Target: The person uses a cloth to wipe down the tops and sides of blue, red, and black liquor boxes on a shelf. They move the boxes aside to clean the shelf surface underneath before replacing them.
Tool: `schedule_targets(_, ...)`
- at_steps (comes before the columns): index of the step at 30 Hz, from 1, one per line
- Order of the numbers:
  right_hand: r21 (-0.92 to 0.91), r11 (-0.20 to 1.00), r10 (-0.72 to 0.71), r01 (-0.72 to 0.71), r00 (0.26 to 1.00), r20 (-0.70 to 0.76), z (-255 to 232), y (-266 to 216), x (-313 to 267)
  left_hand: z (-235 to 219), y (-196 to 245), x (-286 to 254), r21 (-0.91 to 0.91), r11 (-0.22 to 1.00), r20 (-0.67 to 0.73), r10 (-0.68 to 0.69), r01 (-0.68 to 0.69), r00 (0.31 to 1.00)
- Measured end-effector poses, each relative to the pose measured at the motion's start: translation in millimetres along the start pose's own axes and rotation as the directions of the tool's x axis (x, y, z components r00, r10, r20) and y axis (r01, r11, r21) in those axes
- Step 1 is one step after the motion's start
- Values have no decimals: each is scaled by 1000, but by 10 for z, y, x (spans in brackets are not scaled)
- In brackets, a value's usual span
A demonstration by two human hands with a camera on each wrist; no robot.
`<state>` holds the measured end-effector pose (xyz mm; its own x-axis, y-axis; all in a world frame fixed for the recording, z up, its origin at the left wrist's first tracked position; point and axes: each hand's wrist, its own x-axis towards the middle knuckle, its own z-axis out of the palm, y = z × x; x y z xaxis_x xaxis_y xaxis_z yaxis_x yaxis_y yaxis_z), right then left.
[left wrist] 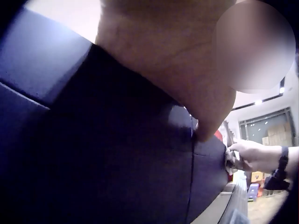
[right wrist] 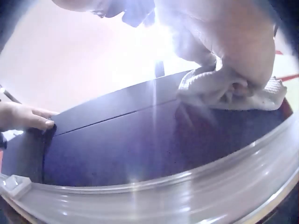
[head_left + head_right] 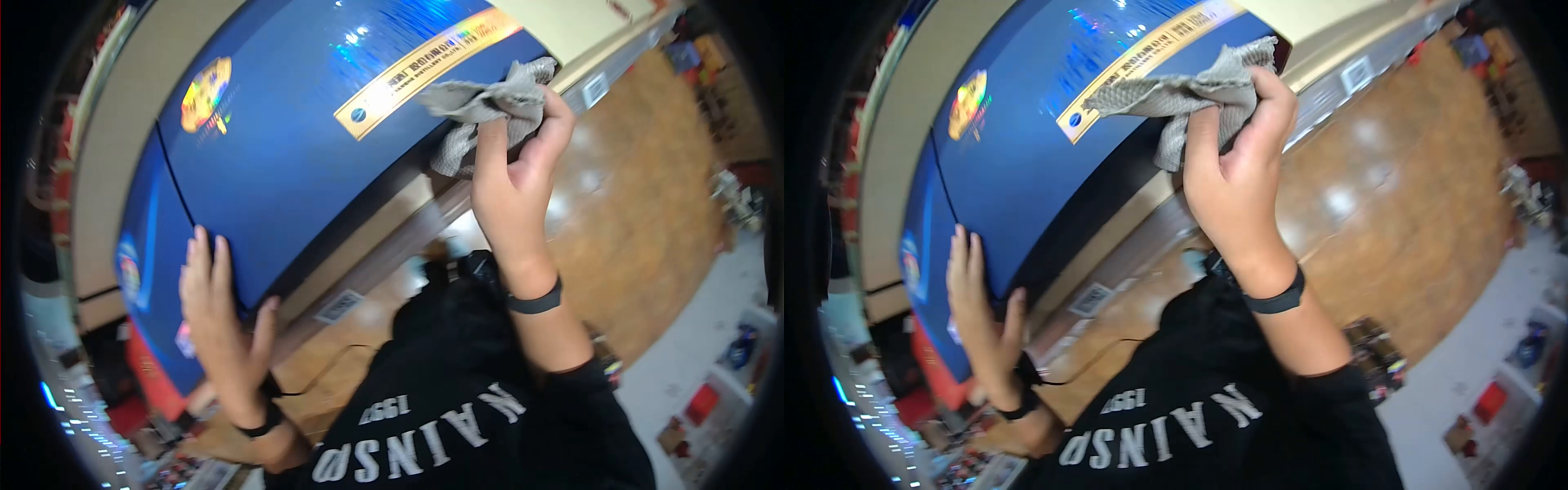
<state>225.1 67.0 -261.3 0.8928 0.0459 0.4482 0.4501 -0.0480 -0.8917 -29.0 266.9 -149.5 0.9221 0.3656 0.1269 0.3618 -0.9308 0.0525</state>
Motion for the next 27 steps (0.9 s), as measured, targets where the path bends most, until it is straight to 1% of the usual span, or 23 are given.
schedule_targets(1,53,998,39,-39,999,7,37,-2,-16,-6,38,7,26,1000,23,-17,16,1000)
schedule_targets(2,79,995,65,-65,998,4,47,10,-44,24,38,19,37,999,8,3,-3,1000)
schedule_targets(3,64,997,37,-39,999,27,78,12,-120,32,50,47,47,999,6,11,-11,1000)
schedule_targets(4,41,999,-21,19,998,66,134,4,-217,38,71,71,45,999,1,12,-12,1000)
schedule_targets(5,34,997,-77,73,990,116,238,-53,-363,76,-46,59,40,999,-2,3,-3,1000)
schedule_targets(6,15,983,-182,182,967,179,250,-89,-477,115,-67,31,31,1000,-6,-6,6,1000)
schedule_targets(7,157,983,-132,96,962,239,276,-126,-602,136,-117,2,5,999,-27,37,-36,999)
schedule_targets(8,289,957,-101,8,946,308,346,-121,-721,137,-91,5,11,1000,-14,9,-8,1000)
schedule_targets(9,350,937,-100,-9,951,293,322,-133,-700,152,-98,-6,6,1000,-13,-3,3,1000)
schedule_targets(11,325,945,-104,22,966,235,283,6,-563,159,-129,-28,21,1000,-9,-20,21,1000)
schedule_targets(12,317,948,-111,40,971,211,197,67,-393,118,-60,2,16,1000,-18,-16,16,1000)
schedule_targets(14,84,992,-99,93,993,71,17,202,-13,159,-95,-8,-9,1000,-41,-8,7,999)
schedule_targets(15,30,995,-92,94,993,-69,-11,264,108,162,-117,-28,-6,1000,-45,-13,13,999)
schedule_targets(17,-88,970,-236,227,965,-111,-59,384,201,166,-121,-26,-8,1000,-47,3,-3,999)
schedule_targets(19,-49,978,-208,204,973,-103,-21,365,140,178,-122,-13,-8,1000,-62,13,-14,998)
schedule_targets(21,46,991,-123,126,990,-69,31,223,-45,162,-127,-24,-7,1000,-61,14,-15,998)
schedule_targets(24,24,994,-106,105,993,53,21,142,-300,160,-131,-25,10,1000,-65,0,1,998)
schedule_targets(25,51,990,-132,128,987,88,49,149,-325,151,-128,-27,11,1000,-66,4,-4,998)
schedule_targets(26,10,989,-147,147,983,108,32,143,-341,154,-124,-17,9,1000,-70,9,-9,997)
schedule_targets(27,3,983,-184,185,979,92,29,162,-302,164,-123,-13,5,1000,-74,14,-13,997)
